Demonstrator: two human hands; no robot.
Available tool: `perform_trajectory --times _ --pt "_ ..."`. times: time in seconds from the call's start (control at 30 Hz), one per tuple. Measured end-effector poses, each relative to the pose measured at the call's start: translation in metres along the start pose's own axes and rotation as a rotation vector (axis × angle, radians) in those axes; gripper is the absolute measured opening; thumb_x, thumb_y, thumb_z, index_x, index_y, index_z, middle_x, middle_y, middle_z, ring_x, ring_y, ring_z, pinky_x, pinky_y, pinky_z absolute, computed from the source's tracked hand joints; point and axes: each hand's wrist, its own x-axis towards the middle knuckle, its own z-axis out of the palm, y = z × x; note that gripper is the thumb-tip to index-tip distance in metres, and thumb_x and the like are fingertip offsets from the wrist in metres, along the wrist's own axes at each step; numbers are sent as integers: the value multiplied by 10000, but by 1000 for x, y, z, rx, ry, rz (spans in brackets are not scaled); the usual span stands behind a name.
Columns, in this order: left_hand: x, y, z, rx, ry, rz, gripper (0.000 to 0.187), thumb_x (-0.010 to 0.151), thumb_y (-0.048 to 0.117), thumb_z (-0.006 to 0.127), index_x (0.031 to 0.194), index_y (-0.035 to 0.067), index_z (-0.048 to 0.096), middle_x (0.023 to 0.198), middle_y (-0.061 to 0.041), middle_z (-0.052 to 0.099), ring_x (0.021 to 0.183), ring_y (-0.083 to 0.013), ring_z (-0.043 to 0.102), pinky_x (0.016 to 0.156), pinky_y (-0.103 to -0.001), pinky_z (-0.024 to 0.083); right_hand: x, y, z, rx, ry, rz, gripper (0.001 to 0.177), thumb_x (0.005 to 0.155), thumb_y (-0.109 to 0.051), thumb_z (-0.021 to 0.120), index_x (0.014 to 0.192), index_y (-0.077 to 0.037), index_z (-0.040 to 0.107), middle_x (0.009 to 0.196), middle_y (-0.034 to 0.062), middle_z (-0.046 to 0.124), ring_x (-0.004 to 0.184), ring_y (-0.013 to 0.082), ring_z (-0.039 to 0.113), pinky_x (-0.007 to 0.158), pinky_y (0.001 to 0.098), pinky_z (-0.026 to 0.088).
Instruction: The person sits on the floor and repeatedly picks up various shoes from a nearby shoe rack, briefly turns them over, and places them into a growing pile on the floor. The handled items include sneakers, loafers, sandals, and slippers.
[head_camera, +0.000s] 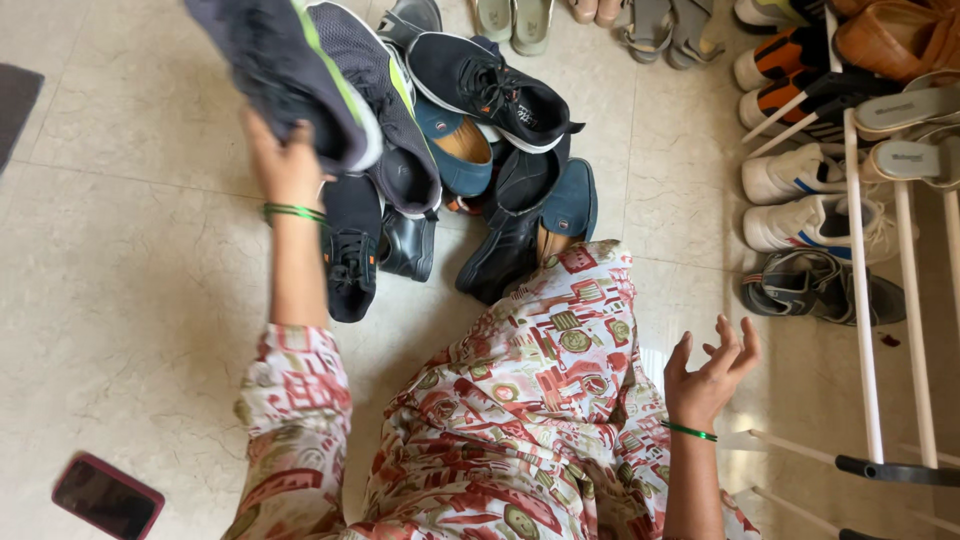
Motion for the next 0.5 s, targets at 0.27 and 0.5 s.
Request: perform_trajectory --times 0.27,0.5 --pt "129 -45 -53 146 53 -425 347 988 176 410 1272 107 596 1018 -130 680 618 -266 695 409 -326 563 5 -1 10 3 -38 30 359 1016 6 683 1347 43 550 1580 259 359 1293 364 606 913 386 583" --pt "137 -130 -27 404 -129 18 399 923 128 509 1291 66 649 1231 -167 675 1115 -316 642 933 -400 482 5 0 18 -25 -77 68 234 989 -13 705 1218 -25 659 1546 251 405 1177 349 617 887 392 589"
